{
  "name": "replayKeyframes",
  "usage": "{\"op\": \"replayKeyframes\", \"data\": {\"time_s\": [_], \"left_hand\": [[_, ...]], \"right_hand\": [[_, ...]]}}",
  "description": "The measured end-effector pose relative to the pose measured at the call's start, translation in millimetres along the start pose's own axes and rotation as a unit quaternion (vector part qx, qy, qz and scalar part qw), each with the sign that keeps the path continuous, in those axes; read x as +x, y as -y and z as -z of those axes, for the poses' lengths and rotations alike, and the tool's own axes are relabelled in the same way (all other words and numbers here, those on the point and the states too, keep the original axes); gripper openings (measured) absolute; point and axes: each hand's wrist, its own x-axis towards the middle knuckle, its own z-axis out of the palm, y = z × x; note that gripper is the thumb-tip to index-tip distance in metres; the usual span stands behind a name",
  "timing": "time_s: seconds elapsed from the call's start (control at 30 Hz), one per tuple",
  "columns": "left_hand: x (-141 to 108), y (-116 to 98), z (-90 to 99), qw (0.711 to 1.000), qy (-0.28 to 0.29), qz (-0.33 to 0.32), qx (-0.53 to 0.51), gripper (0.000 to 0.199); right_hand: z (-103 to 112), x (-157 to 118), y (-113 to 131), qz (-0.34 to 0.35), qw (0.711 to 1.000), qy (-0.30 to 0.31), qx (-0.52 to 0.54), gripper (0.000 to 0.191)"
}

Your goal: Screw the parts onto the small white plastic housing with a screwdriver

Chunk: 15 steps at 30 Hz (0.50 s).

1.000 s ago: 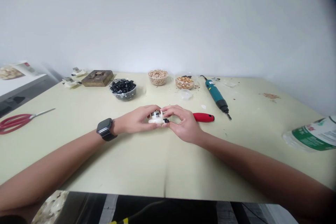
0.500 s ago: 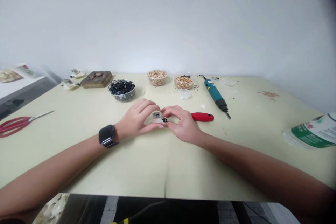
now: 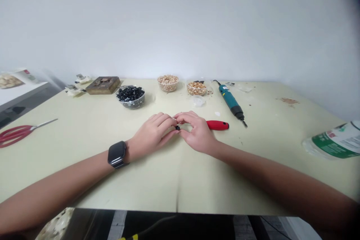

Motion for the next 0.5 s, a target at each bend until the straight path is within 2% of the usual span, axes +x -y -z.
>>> {"op": "replayKeyframes", "data": {"time_s": [0.27, 0.5], "left_hand": [[-2.2, 1.9, -5.9, 0.997, 0.004, 0.038, -0.067, 0.013], [-3.3, 6.3, -7.2, 0.991, 0.011, 0.059, -0.12, 0.022]], "right_hand": [[4.1, 5.0, 4.4, 0.011, 0.999, 0.008, -0.046, 0.025], [4.4, 6.0, 6.8, 0.003, 0.998, 0.019, -0.054, 0.025]]}}
